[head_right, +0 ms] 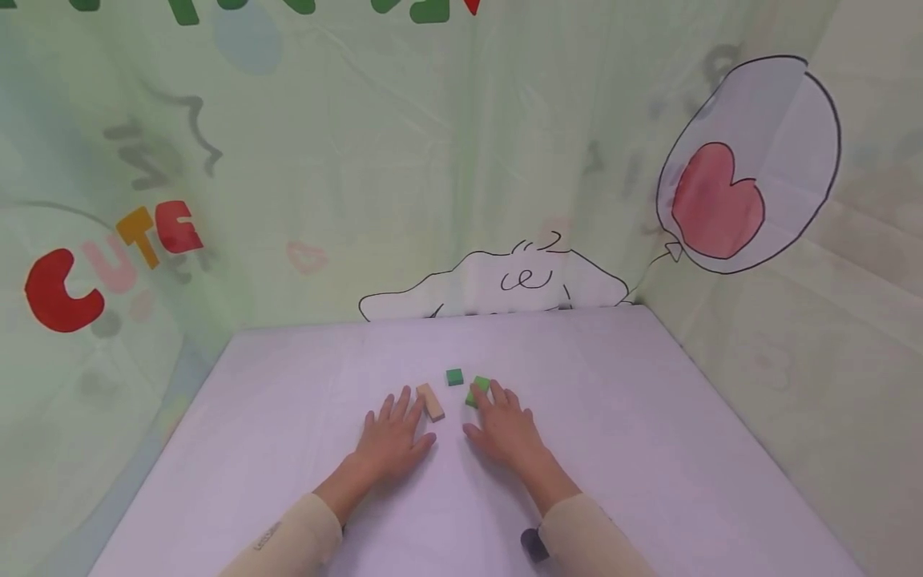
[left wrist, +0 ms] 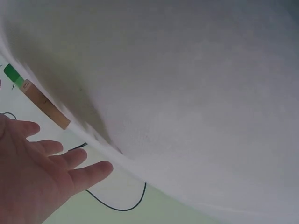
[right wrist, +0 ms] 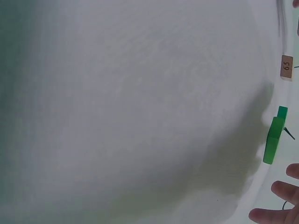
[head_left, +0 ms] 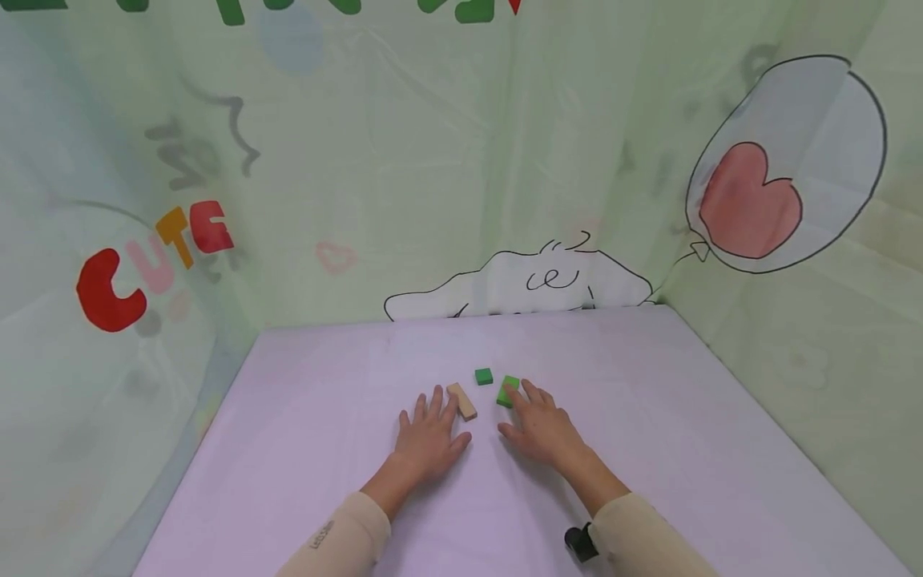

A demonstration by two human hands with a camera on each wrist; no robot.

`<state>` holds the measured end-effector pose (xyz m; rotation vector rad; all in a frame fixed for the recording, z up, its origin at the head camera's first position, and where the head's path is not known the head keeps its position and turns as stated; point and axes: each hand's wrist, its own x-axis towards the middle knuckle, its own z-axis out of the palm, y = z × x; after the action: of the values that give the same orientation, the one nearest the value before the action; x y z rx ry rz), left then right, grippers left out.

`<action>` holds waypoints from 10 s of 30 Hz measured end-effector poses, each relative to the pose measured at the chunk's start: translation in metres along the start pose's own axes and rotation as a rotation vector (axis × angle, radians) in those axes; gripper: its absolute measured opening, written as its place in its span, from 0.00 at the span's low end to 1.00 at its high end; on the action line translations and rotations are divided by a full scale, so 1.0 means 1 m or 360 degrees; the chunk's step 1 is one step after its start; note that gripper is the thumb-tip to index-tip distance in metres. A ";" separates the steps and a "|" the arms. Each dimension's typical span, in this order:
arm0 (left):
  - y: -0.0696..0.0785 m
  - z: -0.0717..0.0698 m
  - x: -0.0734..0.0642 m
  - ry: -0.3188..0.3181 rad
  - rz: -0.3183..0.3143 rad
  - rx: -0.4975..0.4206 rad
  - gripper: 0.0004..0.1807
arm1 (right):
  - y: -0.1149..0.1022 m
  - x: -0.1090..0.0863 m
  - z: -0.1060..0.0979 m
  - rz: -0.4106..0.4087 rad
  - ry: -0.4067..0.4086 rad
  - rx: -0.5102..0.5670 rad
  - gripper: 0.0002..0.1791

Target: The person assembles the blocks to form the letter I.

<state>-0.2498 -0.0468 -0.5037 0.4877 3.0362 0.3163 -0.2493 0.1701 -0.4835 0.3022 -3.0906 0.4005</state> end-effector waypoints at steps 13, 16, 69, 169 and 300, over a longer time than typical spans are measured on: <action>0.002 0.005 0.003 -0.0012 0.0048 0.0089 0.39 | 0.002 0.008 0.006 0.0020 0.0024 -0.0048 0.38; 0.004 0.006 0.002 -0.0014 0.0050 0.0091 0.38 | 0.002 0.010 0.008 0.0024 0.0016 -0.0039 0.38; 0.008 0.012 0.017 -0.0046 0.0024 0.0052 0.39 | 0.008 0.039 0.023 0.0066 0.0111 -0.0058 0.33; 0.010 0.014 0.018 -0.0047 0.0042 0.0208 0.34 | -0.020 0.006 -0.004 -0.0348 0.0262 -0.0069 0.30; 0.010 0.012 0.015 -0.0042 0.0063 0.0211 0.37 | -0.022 -0.051 0.010 -0.0779 -0.0080 -0.0102 0.30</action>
<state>-0.2601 -0.0306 -0.5136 0.5560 3.0378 0.1094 -0.1953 0.1565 -0.4896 1.0444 -2.9187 0.2769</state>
